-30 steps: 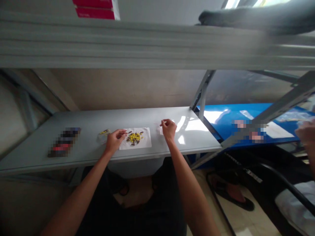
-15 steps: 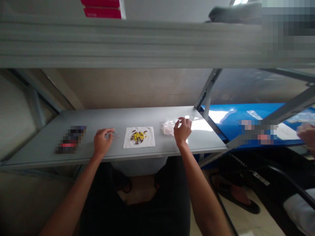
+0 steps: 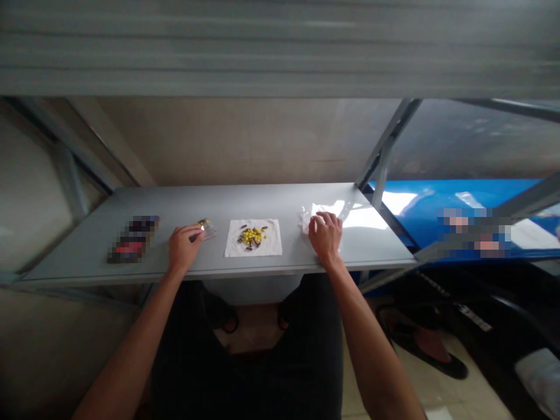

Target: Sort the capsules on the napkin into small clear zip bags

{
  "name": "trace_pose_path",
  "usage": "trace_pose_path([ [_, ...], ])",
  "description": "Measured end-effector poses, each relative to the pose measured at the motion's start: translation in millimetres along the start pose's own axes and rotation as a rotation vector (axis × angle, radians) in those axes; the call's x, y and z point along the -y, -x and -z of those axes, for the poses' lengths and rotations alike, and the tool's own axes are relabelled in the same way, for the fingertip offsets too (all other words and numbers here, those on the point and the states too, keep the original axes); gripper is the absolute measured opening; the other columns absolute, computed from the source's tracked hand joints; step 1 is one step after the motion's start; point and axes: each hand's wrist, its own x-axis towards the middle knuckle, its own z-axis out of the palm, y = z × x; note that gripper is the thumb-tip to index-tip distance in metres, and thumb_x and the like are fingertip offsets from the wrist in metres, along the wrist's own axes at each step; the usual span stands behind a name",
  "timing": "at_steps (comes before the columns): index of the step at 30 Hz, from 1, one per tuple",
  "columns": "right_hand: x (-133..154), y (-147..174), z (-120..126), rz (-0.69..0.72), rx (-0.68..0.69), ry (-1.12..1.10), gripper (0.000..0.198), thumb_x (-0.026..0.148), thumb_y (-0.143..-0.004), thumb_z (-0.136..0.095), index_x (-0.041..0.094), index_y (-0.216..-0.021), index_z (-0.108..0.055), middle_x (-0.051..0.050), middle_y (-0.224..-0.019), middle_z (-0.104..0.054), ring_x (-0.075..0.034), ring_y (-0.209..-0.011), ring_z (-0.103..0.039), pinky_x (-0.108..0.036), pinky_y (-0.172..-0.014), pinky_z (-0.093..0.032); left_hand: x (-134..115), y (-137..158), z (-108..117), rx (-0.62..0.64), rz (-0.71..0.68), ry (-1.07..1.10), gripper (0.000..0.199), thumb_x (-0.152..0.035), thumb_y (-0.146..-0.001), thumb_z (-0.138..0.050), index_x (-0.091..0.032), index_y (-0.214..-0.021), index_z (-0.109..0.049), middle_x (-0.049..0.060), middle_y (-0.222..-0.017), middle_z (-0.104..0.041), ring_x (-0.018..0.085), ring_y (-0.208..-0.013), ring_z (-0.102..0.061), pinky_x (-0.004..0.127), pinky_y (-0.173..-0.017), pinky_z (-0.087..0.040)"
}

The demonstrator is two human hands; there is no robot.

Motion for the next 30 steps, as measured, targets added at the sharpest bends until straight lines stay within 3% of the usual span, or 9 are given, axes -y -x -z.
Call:
trace_pose_path([
  [3, 16, -2, 3, 0.055, -0.122, -0.044, 0.021, 0.020, -0.097, -0.052, 0.019, -0.091, -0.072, -0.009, -0.109, -0.072, -0.026, -0.106, -0.055, -0.040, -0.090, -0.036, -3, -2, 2, -0.006, 0.018, -0.010, 0.015, -0.018, -0.084, -0.064, -0.018, -0.089, -0.078, 0.011, -0.102, -0.078, 0.029, -0.099, -0.066, 0.044, -0.097, -0.050],
  [6, 44, -3, 2, 0.107, -0.157, -0.105, 0.017, 0.019, -0.095, -0.054, 0.020, -0.089, -0.070, -0.008, -0.103, -0.071, -0.025, -0.101, -0.055, -0.040, -0.090, -0.036, -6, -1, 4, -0.038, 0.027, -0.029, 0.023, -0.018, -0.086, -0.061, -0.017, -0.101, -0.079, 0.013, -0.102, -0.077, 0.029, -0.097, -0.066, 0.044, -0.093, -0.051],
  [12, 92, 6, 0, 0.172, -0.017, -0.220, 0.019, 0.018, -0.095, -0.052, 0.021, -0.085, -0.067, -0.008, -0.094, -0.070, -0.023, -0.094, -0.055, -0.037, -0.087, -0.037, -3, 4, 10, -0.236, 0.191, -0.009, 0.031, -0.034, -0.089, -0.061, -0.016, -0.103, -0.081, 0.013, -0.088, -0.075, 0.027, -0.081, -0.067, 0.041, -0.082, -0.054],
  [18, 95, 14, 3, 0.173, 0.033, -0.277, 0.021, 0.019, -0.095, -0.051, 0.021, -0.081, -0.066, -0.008, -0.091, -0.069, -0.023, -0.093, -0.054, -0.038, -0.088, -0.040, 2, 1, 14, -0.364, 0.299, 0.139, 0.037, -0.042, -0.088, -0.060, -0.015, -0.105, -0.079, 0.012, -0.094, -0.078, 0.024, -0.082, -0.070, 0.039, -0.086, -0.055],
  [24, 107, 12, 9, 0.149, 0.025, -0.381, 0.025, 0.020, -0.097, -0.049, 0.019, -0.080, -0.067, -0.009, -0.087, -0.069, -0.022, -0.090, -0.056, -0.035, -0.086, -0.042, -24, -1, 10, -0.484, 0.408, 0.405, 0.041, -0.044, -0.086, -0.064, -0.011, -0.107, -0.076, 0.013, -0.099, -0.078, 0.024, -0.087, -0.074, 0.038, -0.083, -0.059],
  [26, 126, 6, 13, 0.133, 0.079, -0.464, 0.028, 0.023, -0.100, -0.046, 0.018, -0.083, -0.068, -0.009, -0.090, -0.070, -0.020, -0.089, -0.059, -0.032, -0.084, -0.043, -37, 1, 3, -0.480, 0.417, 0.443, 0.042, -0.045, -0.085, -0.066, -0.011, -0.106, -0.076, 0.012, -0.096, -0.078, 0.024, -0.085, -0.074, 0.038, -0.081, -0.060],
  [30, 183, -17, 17, 0.075, 0.363, -0.594, 0.034, 0.037, -0.103, -0.048, 0.019, -0.088, -0.073, -0.006, -0.087, -0.073, -0.015, -0.076, -0.064, -0.025, -0.074, -0.041, -58, 10, -11, -0.458, 0.410, 0.478, 0.041, -0.046, -0.085, -0.067, -0.011, -0.107, -0.075, 0.012, -0.095, -0.078, 0.022, -0.082, -0.074, 0.036, -0.078, -0.061],
])
